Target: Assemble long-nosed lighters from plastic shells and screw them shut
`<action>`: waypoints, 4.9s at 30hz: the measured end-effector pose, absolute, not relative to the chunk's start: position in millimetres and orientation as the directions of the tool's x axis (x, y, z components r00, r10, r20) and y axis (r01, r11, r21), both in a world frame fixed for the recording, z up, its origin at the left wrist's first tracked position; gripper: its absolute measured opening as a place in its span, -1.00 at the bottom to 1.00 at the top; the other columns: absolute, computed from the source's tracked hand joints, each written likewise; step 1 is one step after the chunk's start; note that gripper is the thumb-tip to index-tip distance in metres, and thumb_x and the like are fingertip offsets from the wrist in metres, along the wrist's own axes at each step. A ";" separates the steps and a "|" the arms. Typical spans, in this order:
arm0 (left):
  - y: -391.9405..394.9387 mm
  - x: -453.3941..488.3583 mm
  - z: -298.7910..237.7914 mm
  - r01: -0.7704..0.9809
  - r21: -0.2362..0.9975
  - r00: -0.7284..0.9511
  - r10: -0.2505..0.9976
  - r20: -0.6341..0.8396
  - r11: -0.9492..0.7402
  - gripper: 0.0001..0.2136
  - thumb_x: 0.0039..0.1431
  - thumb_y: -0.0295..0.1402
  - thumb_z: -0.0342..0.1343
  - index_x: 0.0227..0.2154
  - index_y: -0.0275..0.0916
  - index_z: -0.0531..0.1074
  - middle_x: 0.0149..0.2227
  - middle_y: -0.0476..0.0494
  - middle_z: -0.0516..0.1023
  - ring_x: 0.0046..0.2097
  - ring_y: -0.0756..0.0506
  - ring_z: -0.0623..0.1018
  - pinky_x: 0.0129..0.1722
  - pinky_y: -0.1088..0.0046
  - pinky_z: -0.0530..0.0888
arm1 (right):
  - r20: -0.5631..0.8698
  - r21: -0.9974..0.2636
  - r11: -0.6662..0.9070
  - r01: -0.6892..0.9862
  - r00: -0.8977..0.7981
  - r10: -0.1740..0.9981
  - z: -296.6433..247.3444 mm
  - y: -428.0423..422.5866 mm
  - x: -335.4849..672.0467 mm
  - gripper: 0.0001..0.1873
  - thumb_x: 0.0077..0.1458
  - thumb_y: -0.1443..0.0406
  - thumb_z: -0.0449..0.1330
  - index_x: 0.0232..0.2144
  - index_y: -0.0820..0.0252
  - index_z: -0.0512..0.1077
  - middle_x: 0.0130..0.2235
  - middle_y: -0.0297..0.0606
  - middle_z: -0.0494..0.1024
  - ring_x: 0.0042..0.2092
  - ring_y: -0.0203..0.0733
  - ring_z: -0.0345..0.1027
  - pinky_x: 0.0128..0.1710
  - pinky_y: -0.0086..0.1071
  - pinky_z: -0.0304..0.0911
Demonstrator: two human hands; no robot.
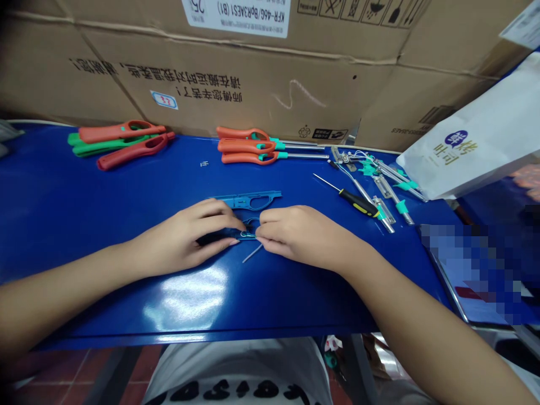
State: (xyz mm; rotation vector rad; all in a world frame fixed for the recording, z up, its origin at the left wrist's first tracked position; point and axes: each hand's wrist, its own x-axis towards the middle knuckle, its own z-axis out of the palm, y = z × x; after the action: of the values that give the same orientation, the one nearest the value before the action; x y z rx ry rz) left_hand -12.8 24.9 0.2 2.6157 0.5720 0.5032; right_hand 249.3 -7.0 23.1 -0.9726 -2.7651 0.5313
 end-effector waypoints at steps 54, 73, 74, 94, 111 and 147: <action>19.8 -13.0 -8.0 0.285 0.390 0.806 0.439 0.397 -0.876 -0.81 0.35 -0.41 0.12 -0.13 -0.16 0.64 0.01 -0.19 0.62 -0.04 -0.15 0.57 -0.04 0.29 0.53 | 0.012 -0.608 0.520 0.600 -0.647 0.762 33.7 -15.5 246.7 -0.82 0.19 0.42 0.18 -0.34 0.21 0.60 -0.30 -0.29 0.52 -0.38 -0.36 0.33 -0.35 -0.43 0.23; 17.3 -17.8 -0.4 0.365 0.166 0.843 0.401 0.358 -0.916 -0.76 0.42 -0.36 0.03 -0.09 -0.16 0.62 -0.05 -0.04 0.70 0.00 -0.13 0.67 0.02 0.30 0.60 | 0.189 0.000 -0.345 0.939 0.339 0.922 23.5 45.8 361.5 -0.59 0.16 0.30 0.13 0.03 0.26 0.51 -0.03 0.06 0.56 -0.04 0.14 0.47 -0.09 -0.17 0.31; 17.1 -17.8 0.3 0.361 0.156 0.847 0.393 0.357 -0.919 -0.75 0.42 -0.37 0.02 -0.10 -0.17 0.63 -0.05 -0.04 0.70 -0.01 -0.14 0.67 0.01 0.29 0.61 | 0.178 0.012 -0.364 0.931 0.356 0.917 21.4 47.3 366.6 -0.56 0.14 0.30 0.15 0.07 0.28 0.48 0.01 0.10 0.54 -0.02 0.17 0.46 -0.07 -0.15 0.31; 24.1 -17.9 1.2 0.352 0.365 0.804 0.478 0.354 -0.862 -0.78 0.35 -0.35 0.12 0.00 -0.19 0.54 -0.09 -0.12 0.66 -0.07 -0.12 0.64 -0.06 0.34 0.56 | 0.090 -0.042 -0.486 0.873 0.487 0.869 15.6 55.2 366.3 -0.65 0.13 0.35 0.11 -0.02 0.11 0.46 -0.16 -0.06 0.63 -0.13 0.09 0.50 -0.31 -0.24 0.23; 25.9 -19.5 1.5 0.363 0.342 0.804 0.477 0.355 -0.867 -0.77 0.36 -0.35 0.10 0.01 -0.19 0.54 -0.08 -0.13 0.66 -0.06 -0.13 0.64 -0.06 0.32 0.56 | 0.076 -0.046 -0.543 0.838 0.545 0.835 11.5 58.3 371.0 -0.58 0.13 0.27 0.16 0.05 0.24 0.47 -0.02 0.14 0.60 -0.05 0.18 0.51 -0.22 -0.17 0.33; 26.6 -17.6 -2.6 0.337 0.362 0.811 0.463 0.357 -0.869 -0.76 0.36 -0.35 0.10 0.03 -0.20 0.53 -0.04 -0.15 0.64 -0.03 -0.13 0.61 -0.02 0.31 0.54 | 0.079 -0.501 0.200 0.842 -0.186 0.979 12.4 24.4 277.3 -0.77 0.30 0.18 0.10 -0.28 0.17 0.47 -0.37 -0.27 0.55 -0.37 -0.23 0.34 -0.34 -0.37 0.15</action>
State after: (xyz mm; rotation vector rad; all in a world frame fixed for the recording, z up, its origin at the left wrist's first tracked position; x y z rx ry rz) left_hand -17.6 26.6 -2.6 2.7155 0.6132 0.6399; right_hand 277.3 24.4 12.4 -1.7020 -2.1015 0.4936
